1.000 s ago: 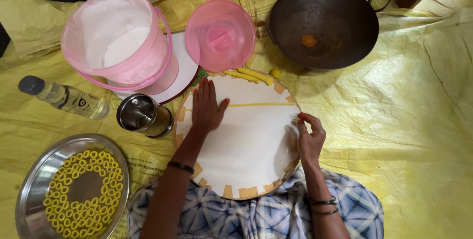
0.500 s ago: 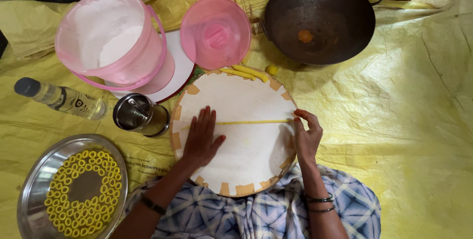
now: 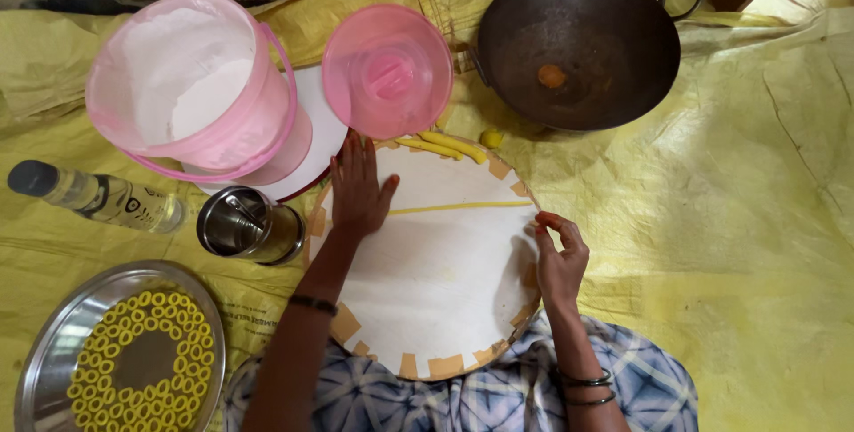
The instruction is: The person rolls a yellow dough strip on a wooden board and then shapes it into small rings by hand. The finished rings are placed on a metal tray.
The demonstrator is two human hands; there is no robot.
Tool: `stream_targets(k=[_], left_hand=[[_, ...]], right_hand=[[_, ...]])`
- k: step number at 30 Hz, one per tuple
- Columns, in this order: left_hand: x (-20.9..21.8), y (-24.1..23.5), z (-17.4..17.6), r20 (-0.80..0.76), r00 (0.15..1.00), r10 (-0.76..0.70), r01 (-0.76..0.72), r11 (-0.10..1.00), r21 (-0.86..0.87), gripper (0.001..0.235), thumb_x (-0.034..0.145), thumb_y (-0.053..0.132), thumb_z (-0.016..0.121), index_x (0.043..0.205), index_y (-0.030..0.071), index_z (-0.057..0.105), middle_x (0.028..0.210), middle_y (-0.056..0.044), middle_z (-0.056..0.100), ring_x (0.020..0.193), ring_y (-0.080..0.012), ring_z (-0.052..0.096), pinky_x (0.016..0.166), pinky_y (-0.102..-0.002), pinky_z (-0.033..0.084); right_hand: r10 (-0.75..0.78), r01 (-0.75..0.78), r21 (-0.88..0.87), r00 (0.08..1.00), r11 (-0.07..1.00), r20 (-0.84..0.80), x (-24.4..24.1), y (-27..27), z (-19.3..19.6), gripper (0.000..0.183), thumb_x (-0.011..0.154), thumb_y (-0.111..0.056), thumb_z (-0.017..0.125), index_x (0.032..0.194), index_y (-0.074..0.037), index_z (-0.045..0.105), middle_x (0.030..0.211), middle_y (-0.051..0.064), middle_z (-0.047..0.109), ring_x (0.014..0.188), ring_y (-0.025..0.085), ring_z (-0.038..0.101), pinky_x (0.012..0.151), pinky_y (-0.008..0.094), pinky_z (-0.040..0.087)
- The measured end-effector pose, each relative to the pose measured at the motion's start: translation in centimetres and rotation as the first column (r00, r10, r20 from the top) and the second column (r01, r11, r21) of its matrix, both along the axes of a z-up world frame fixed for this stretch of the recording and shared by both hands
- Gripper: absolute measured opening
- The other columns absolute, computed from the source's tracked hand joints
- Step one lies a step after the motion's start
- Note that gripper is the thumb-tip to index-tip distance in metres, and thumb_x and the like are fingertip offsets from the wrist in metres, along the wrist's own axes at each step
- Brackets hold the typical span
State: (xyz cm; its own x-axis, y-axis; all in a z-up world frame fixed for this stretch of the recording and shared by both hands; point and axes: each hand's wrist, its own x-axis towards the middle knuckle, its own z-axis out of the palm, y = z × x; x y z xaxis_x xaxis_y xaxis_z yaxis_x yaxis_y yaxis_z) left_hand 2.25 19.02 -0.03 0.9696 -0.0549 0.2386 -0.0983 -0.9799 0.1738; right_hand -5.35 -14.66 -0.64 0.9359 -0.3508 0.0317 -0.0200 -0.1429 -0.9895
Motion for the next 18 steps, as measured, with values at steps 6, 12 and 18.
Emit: stream_targets(k=[6, 12, 18], left_hand=[[-9.0, -1.0, 0.3, -0.100, 0.980, -0.175, 0.176, 0.984, 0.004, 0.084, 0.100, 0.050, 0.048, 0.160, -0.002, 0.020, 0.168, -0.026, 0.015, 0.157, -0.0375, 0.010, 0.121, -0.064, 0.005], [-7.9, -1.2, -0.1, -0.041, 0.993, -0.107, 0.109, 0.994, 0.029, 0.082, 0.102, 0.051, 0.047, 0.161, -0.002, 0.023, 0.169, -0.026, 0.018, 0.158, -0.0366, 0.011, 0.120, -0.067, 0.003], [0.8, -0.9, -0.2, -0.014, 0.998, 0.066, -0.065, 0.997, 0.042, 0.085, 0.102, 0.057, 0.046, 0.160, -0.001, 0.025, 0.168, -0.024, 0.019, 0.158, -0.0343, 0.011, 0.120, -0.069, 0.003]], right_hand=[[0.005, -0.006, 0.027, 1.000, 1.000, 0.001, -0.5, 0.2, 0.8, 0.021, 0.092, 0.002, 0.064, 0.109, 0.001, 0.075, 0.116, 0.010, 0.072, 0.110, 0.020, 0.068, 0.098, 0.033, 0.053], [0.015, -0.016, 0.088, 1.000, 0.996, 0.008, -0.5, 0.4, 1.2, 0.022, 0.091, 0.002, 0.063, 0.110, 0.000, 0.074, 0.116, 0.007, 0.072, 0.110, 0.019, 0.068, 0.096, 0.032, 0.054], [0.003, -0.003, 0.000, 0.999, 1.000, 0.032, -0.5, 0.1, 0.9, 0.020, 0.092, 0.003, 0.064, 0.109, 0.001, 0.074, 0.114, 0.010, 0.074, 0.108, 0.019, 0.069, 0.095, 0.030, 0.053]])
